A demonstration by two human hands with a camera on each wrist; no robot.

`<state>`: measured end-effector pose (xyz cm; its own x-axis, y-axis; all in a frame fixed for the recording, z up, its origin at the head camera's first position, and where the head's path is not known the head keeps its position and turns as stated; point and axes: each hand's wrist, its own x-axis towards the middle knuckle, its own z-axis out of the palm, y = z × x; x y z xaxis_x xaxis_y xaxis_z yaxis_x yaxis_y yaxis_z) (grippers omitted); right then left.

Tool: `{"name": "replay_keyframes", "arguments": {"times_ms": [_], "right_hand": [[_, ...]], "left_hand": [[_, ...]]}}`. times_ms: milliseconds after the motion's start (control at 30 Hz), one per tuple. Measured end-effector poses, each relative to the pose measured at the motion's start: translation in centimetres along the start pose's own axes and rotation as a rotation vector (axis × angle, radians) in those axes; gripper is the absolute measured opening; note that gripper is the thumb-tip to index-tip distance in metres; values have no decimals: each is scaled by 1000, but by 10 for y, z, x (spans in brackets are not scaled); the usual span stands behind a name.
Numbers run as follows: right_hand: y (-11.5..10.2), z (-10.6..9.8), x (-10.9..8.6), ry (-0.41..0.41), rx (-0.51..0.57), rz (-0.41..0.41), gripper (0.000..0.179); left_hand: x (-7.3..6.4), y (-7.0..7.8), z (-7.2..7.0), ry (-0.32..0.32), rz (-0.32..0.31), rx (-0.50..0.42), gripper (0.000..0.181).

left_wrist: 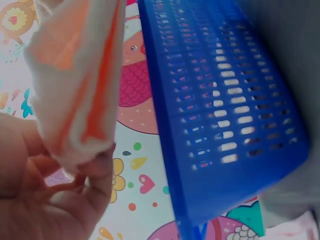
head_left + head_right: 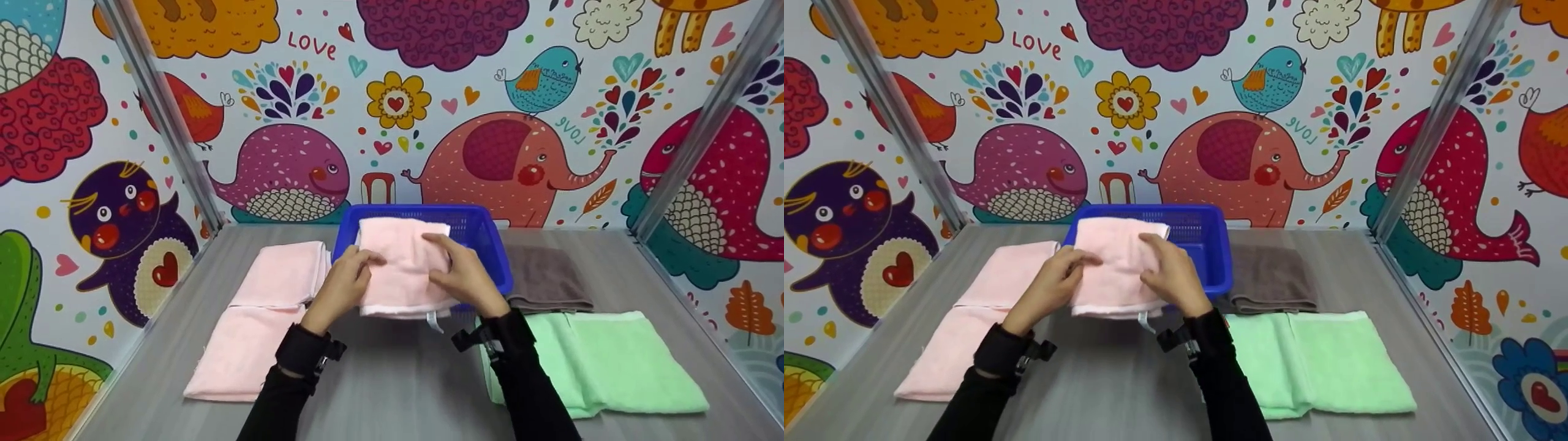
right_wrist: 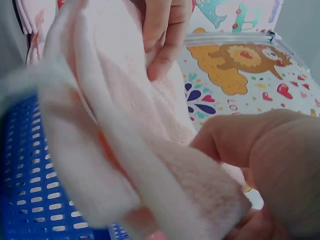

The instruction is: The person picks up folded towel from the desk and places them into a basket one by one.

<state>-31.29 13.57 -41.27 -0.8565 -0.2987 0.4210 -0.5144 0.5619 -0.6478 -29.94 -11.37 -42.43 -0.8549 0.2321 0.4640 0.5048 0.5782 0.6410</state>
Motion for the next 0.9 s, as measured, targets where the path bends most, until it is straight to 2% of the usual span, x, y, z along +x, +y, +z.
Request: {"name": "replay_keyframes", "arguments": {"times_ms": [233, 467, 633, 767, 833, 900], "right_hand": [[19, 16, 18, 185, 18, -23, 62], [36, 35, 26, 310, -38, -51, 25], [44, 46, 28, 331, -64, -71, 19], [44, 49, 30, 314, -83, -94, 27], [44, 50, 31, 282, -97, -92, 33], [44, 53, 30, 235, -121, -78, 40]], "left_hand": [[12, -13, 9, 61, 1, -25, 44], [19, -29, 24, 113, 53, 20, 49], [19, -38, 34, 176, 90, 77, 46], [22, -43, 37, 249, 121, 130, 36], [23, -45, 37, 257, 117, 170, 31], [22, -47, 37, 234, 100, 216, 29]]}}
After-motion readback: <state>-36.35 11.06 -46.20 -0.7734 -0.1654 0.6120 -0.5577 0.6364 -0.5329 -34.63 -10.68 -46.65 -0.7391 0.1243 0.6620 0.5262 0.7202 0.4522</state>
